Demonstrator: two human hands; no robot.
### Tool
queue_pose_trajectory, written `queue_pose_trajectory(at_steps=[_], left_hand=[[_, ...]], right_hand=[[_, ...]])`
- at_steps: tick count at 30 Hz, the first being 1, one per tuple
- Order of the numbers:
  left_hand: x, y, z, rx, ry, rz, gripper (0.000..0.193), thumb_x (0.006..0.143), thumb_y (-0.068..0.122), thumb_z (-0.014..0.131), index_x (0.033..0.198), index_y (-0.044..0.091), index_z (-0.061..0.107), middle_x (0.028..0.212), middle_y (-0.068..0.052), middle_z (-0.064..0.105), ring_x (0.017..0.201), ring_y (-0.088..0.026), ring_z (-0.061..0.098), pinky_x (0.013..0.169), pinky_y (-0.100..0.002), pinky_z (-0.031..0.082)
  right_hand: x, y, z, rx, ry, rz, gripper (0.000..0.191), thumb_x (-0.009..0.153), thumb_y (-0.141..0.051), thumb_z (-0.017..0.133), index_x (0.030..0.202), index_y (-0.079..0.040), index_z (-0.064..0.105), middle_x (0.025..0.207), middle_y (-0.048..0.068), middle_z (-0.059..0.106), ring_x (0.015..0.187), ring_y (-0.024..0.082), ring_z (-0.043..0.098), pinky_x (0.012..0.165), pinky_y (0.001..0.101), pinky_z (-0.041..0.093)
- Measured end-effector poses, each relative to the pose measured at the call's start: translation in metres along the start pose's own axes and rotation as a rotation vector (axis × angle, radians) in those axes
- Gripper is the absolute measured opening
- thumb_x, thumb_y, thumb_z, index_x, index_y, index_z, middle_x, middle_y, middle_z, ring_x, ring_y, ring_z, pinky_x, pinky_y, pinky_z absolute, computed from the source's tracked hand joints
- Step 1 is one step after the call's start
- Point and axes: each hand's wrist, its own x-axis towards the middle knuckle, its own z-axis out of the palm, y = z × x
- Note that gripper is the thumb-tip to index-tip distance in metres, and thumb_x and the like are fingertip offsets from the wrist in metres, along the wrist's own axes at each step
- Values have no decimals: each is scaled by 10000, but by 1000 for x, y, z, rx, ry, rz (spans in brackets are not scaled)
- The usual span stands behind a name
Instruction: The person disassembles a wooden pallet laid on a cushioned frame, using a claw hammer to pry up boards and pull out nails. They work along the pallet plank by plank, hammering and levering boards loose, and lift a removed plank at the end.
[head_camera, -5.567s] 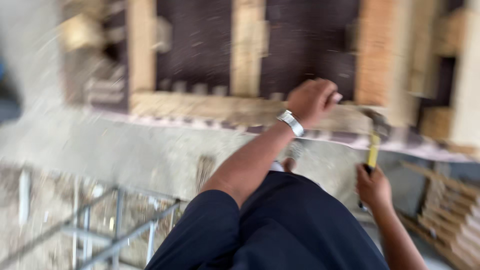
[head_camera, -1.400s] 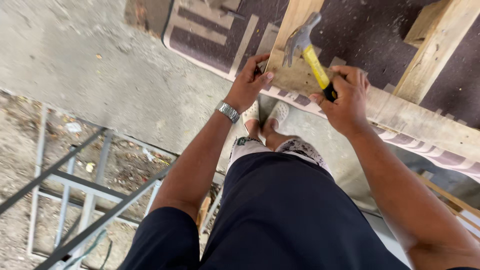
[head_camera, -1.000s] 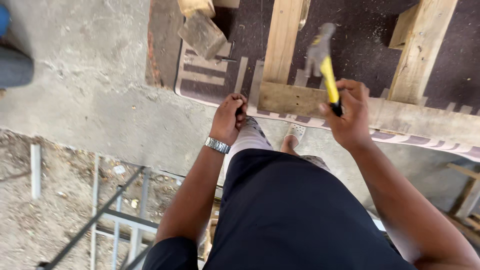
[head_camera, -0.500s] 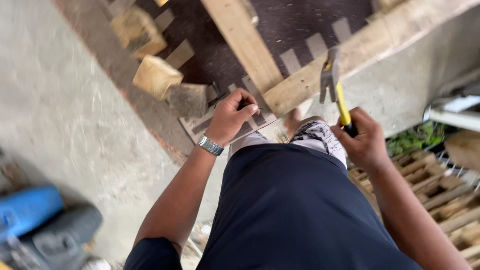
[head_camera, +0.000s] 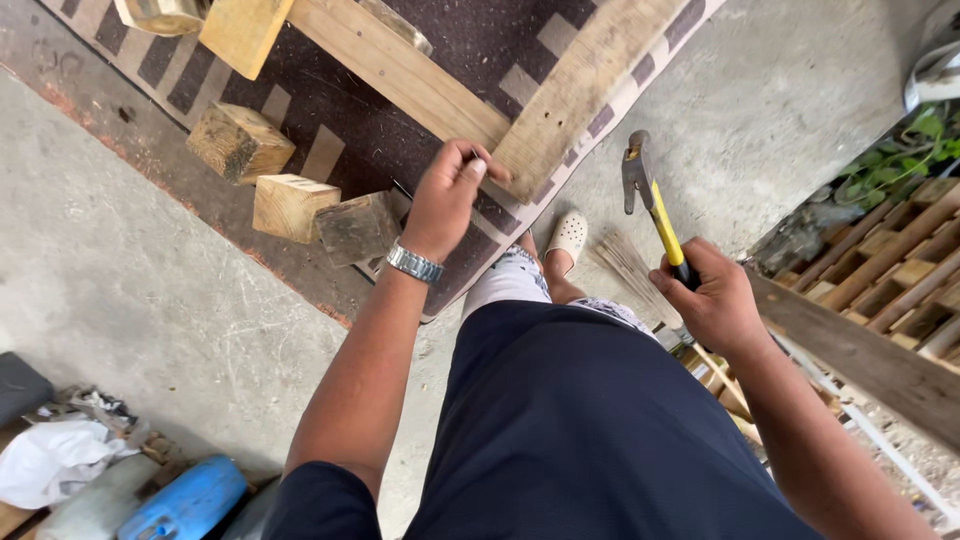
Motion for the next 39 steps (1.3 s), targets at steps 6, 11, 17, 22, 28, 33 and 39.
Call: queue_pose_trajectory(at_steps=[6,11,17,22,28,33,39], left_hand=[[-1,-4,5,339,110,51,83,1013,118,725,1068,56,731,984,-50,698,776,-132,569,697,-293,512],[15,4,16,454,-54,258,102,964,125,726,1052,76,732,976,-26,751,826,-135,715,700,-280,570],[25,-3,3,611,-125,393,93,957,129,720,1050,130,722,999,-4,747,838,-173,742,708,-290,589],[24,-15,-10,594,-136,458,81,989,151,703,1067,132,711,1020,0,737,858,-214,740,714,-328,586],[29,-21,-19,603,-164,548,93,965,197,735,1044,149,743,1005,11,733,832,-200,740,695,-326,588],[26,-26,-24,525,-174,471,79,959,180,735,1031,176,766,982,31,732,818,-171,753,680,-303,593],[25,-33,-27,558,-132,553,104,949,205,757,1049,179,751,983,35,727,821,-180,747,683,-308,593]], right_hand=[[-28,-10,14,51,-59,141,196,922,-220,733,1041,-70,690,794,38,614,688,136,568,646,331,486],[-42,-46,27,39,0,168,374,935,-234,721,1291,-125,687,702,47,568,630,143,512,610,332,466],[-47,-87,68,342,81,319,399,1000,-239,602,1390,-156,584,726,-30,569,608,75,520,573,250,476],[-57,-114,102,182,216,269,355,1041,-208,615,1384,-116,607,694,20,518,631,94,452,582,276,418],[-65,-140,121,37,277,271,335,1027,-218,620,1335,-88,598,675,102,595,590,183,576,592,351,472],[-62,-152,129,-91,333,149,345,1025,-240,637,1302,-45,569,829,161,674,743,331,691,674,422,523],[-61,-156,138,-100,322,201,346,1022,-240,642,1296,-42,568,808,168,669,729,343,690,669,431,524]])
